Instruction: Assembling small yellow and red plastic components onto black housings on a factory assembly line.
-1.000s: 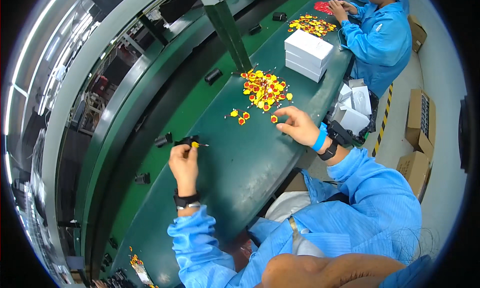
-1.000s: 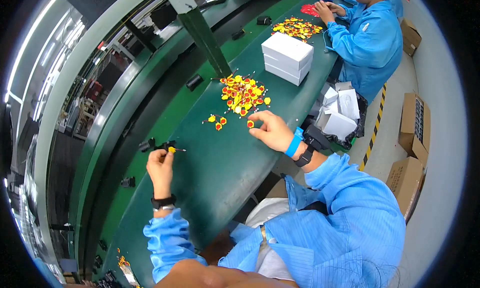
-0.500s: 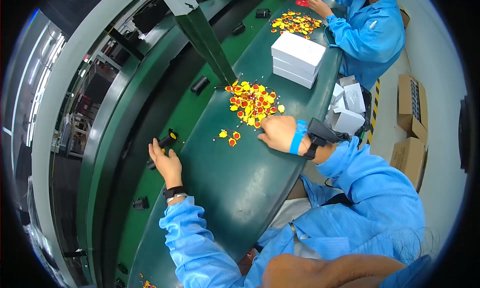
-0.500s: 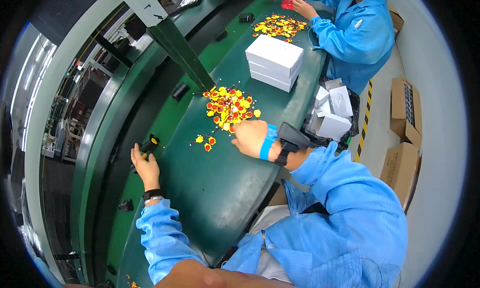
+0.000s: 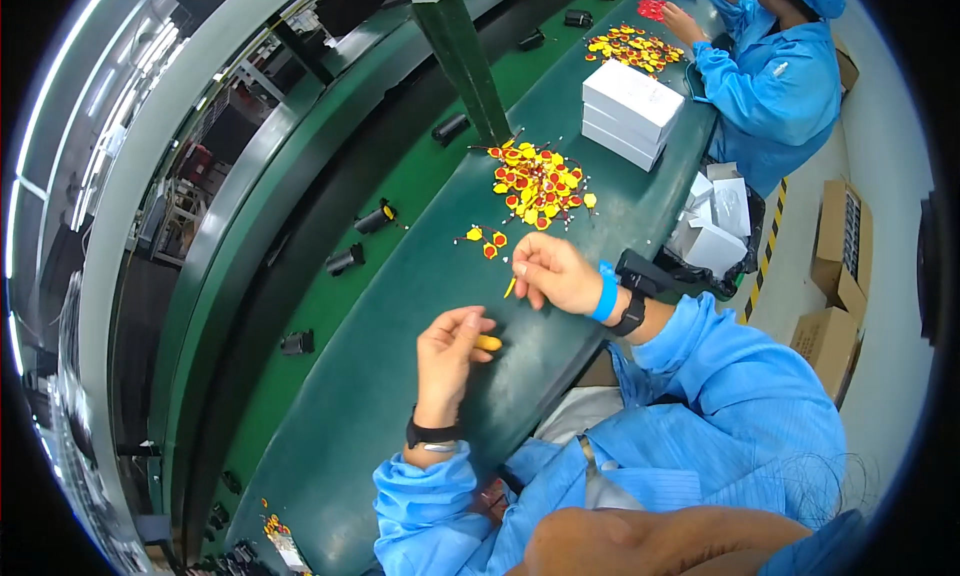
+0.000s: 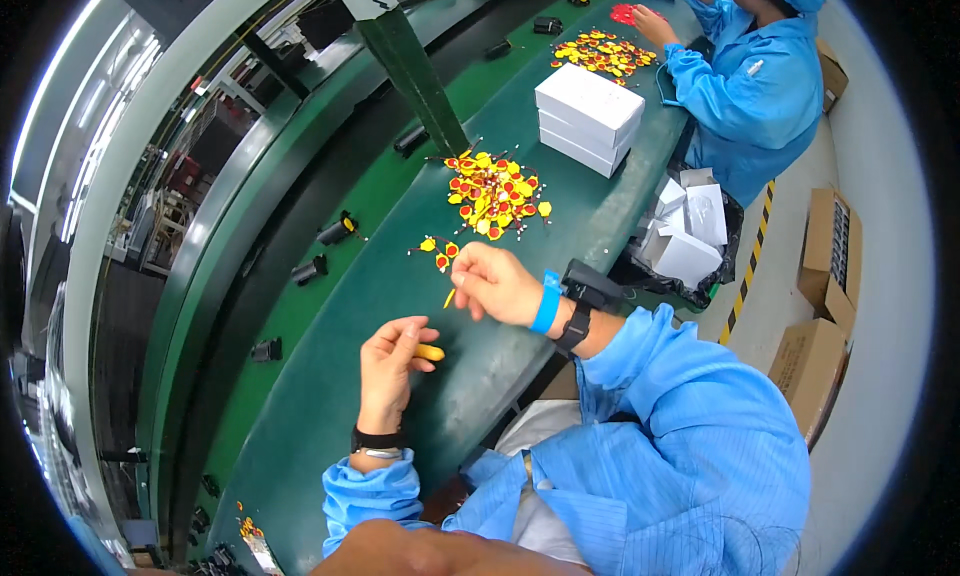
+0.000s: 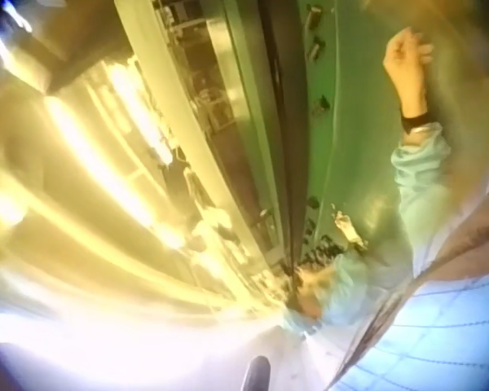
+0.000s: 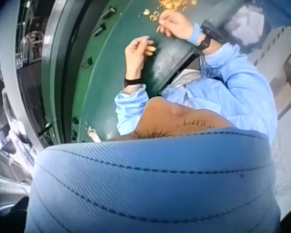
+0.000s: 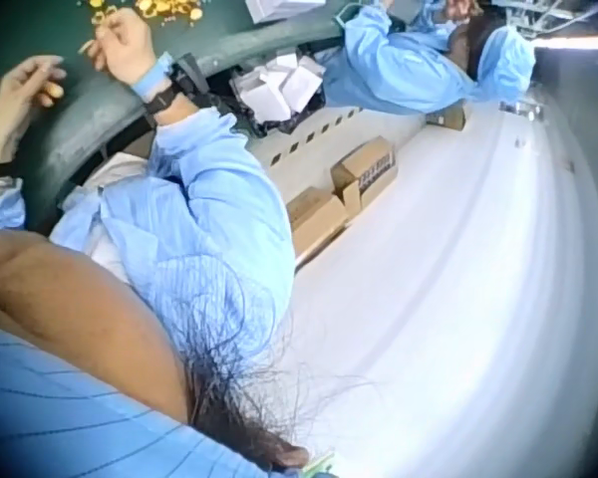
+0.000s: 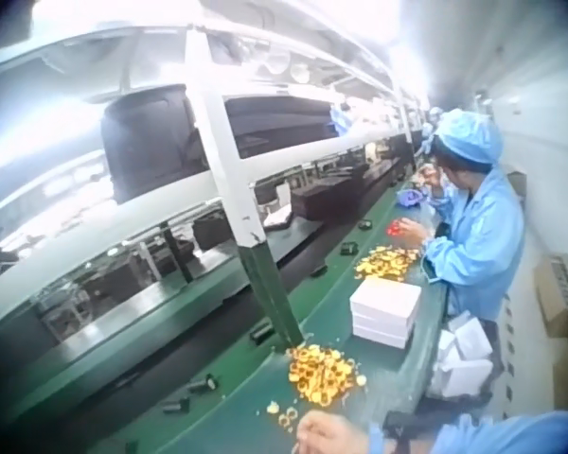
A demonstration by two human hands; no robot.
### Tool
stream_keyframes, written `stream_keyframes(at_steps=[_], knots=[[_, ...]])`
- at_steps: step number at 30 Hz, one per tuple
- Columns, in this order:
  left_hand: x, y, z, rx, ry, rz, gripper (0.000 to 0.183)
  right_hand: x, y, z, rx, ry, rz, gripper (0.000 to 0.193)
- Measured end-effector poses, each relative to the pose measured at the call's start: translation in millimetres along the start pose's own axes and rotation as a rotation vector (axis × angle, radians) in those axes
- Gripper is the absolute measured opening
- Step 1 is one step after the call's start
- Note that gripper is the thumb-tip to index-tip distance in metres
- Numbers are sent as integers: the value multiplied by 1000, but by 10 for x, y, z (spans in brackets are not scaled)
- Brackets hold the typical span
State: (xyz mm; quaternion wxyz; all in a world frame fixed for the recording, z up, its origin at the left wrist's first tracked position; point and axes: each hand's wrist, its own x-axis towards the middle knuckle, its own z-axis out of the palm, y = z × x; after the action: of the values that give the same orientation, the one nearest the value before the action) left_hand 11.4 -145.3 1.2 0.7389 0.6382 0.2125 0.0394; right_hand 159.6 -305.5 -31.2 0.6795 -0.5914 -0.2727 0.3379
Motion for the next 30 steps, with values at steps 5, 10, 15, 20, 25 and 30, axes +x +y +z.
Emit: stream_keyframes(at_steps=[5,10,15,20,25,30], knots=[[-288,44,306,-93,74,155,24,-287,-2,405,306,-52,-183,6],[-522,6,366,-59,120,215,21,-555,-21,509,273,-62,-250,7],[-771,-21,424,-2,178,279,19,-759,-139,528,187,-174,-216,18],[-885,-146,407,219,217,518,20,-898,-279,534,-23,-306,-178,27],[-1011,-149,454,234,207,489,20,-875,-218,465,47,-306,-33,19],[-1071,-85,549,-104,139,350,22,-877,-162,398,331,-287,201,14]])
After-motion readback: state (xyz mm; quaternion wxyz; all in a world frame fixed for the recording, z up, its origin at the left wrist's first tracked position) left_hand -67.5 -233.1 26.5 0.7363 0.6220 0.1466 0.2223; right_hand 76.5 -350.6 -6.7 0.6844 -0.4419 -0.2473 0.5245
